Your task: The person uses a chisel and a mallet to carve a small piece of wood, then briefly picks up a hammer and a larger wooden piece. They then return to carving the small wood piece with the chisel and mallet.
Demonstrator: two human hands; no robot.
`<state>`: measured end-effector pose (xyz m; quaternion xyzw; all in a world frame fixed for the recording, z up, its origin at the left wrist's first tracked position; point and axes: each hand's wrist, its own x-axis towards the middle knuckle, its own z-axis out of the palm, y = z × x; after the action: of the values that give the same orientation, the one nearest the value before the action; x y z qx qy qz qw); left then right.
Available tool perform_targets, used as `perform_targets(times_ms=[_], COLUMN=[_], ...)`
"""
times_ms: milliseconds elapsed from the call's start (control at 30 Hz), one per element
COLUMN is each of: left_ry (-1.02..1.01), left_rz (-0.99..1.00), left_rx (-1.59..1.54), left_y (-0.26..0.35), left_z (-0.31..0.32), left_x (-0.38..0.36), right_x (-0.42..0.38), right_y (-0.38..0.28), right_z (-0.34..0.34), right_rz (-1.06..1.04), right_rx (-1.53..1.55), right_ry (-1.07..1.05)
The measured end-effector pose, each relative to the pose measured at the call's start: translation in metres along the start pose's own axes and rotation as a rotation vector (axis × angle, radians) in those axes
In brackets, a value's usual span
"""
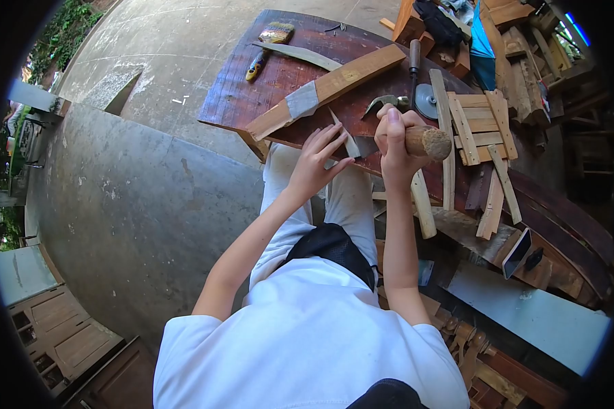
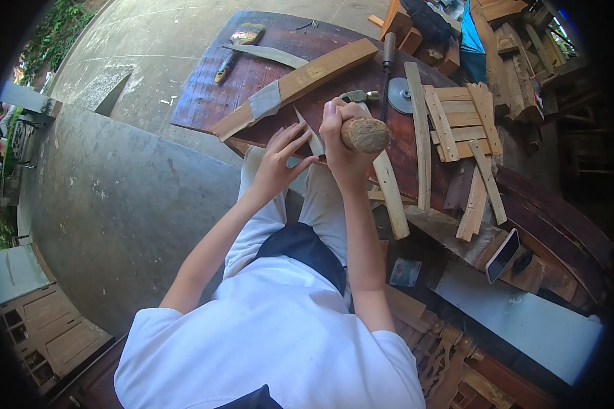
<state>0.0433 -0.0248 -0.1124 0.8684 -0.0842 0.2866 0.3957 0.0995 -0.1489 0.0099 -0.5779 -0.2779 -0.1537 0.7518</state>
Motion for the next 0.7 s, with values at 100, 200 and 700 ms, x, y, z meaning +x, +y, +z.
perform_targets(times_ms=[100, 200, 700], left_ry=[0.004, 0.003, 0.014], left_rz=[0.000, 0.001, -0.001], left_rx=[-0.003, -0.005, -0.002], left_y=[0.000, 0.000, 0.001], left_z=[0.000, 0.000, 0.000], left_x=[0.000, 0.000, 0.000], right_x=[0.003, 0.003, 0.011], right_y=[-0.006, -0.005, -0.005], right_z=[0.007, 0.008, 0.011], right_rz=[0.014, 0.002, 0.116], right_rx=[0.010, -0.044, 0.054], right_ry=[-0.008, 0.013, 0.125])
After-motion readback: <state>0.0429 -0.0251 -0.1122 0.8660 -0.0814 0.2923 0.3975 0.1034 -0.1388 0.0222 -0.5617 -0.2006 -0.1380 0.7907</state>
